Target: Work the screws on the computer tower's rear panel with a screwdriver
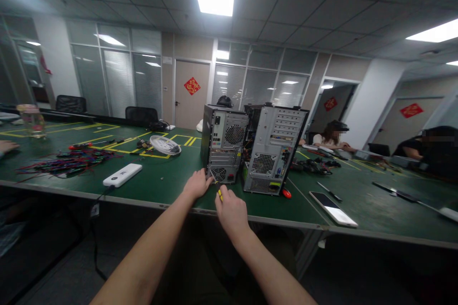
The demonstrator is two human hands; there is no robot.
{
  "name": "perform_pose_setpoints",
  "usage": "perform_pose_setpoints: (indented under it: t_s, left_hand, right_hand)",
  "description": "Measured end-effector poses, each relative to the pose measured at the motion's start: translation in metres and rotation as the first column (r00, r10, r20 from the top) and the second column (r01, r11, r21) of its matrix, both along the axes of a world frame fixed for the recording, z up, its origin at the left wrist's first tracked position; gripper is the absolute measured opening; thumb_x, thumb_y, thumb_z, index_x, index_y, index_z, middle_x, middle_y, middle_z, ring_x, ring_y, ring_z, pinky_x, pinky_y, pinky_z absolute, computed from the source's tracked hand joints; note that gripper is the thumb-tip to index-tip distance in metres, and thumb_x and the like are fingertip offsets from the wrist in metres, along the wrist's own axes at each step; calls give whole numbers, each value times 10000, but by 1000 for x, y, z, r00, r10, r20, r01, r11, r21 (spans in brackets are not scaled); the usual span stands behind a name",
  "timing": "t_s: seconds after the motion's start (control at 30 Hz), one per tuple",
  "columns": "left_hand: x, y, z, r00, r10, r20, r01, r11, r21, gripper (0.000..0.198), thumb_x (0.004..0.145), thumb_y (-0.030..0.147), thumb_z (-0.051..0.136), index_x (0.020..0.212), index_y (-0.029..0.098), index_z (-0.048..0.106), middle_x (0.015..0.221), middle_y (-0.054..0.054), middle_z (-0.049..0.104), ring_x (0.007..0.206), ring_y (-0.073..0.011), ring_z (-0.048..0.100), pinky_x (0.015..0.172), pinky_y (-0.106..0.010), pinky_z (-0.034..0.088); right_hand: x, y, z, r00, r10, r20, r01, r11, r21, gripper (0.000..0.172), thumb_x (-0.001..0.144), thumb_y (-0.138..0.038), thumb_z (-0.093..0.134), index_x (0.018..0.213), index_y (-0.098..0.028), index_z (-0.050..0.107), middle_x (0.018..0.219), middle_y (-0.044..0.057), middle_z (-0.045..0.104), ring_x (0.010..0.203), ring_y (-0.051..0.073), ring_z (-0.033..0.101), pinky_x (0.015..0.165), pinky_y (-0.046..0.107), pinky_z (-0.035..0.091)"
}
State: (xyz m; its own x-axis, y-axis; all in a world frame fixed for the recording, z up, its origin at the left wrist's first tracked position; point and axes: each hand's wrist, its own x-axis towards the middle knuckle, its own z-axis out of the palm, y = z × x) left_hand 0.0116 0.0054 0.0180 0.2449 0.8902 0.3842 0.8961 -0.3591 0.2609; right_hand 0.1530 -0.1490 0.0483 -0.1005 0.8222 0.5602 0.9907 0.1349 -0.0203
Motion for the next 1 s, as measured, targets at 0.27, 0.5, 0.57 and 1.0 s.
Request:
perform_pose_setpoints:
  t_s: [0.27,0.5,0.57,1.0]
  left_hand:
    - [0,0,1,1000,0,25,1,1000,-19,475,1056,492,378,1310,128,547,1330,-196,671,1221,-324,620,1020,-400,468]
    - [0,1,-1,999,-2,34,2,1000,-12,491,1056,510,367,1301,127,554,1333,-206,667,1231,-328,621,1021,-406,466]
    - [0,2,-1,999,-1,37,1,1000,-11,492,1053,517,374,1299,132,557,1328,-205,671,1239,-328,620,1025,-405,465]
    - [0,2,-1,999,-7,39,7,1000,-8,497,1055,527,381,1307,135,554,1332,-200,667,1227,-329,624,1019,-402,472]
  right_hand:
    - [-10,-2,-1,988,-17,-155,15,1000,-15,123,1060,-237,545,1164,-197,598,951,42,739,799,163,722,625,244,371]
    - [-11,-3,3,995,-62,-75,59,997,-44,172,1079,-290,511,1214,-211,583,927,51,742,754,181,738,627,246,412]
    - [-10,-2,7,998,-60,14,61,997,-51,198,1069,-270,512,1247,-220,582,922,57,730,749,194,745,620,251,432]
    - [-7,5,19,972,-12,234,29,997,-67,313,1004,-85,467,1297,-151,554,1019,139,700,771,204,770,626,243,536]
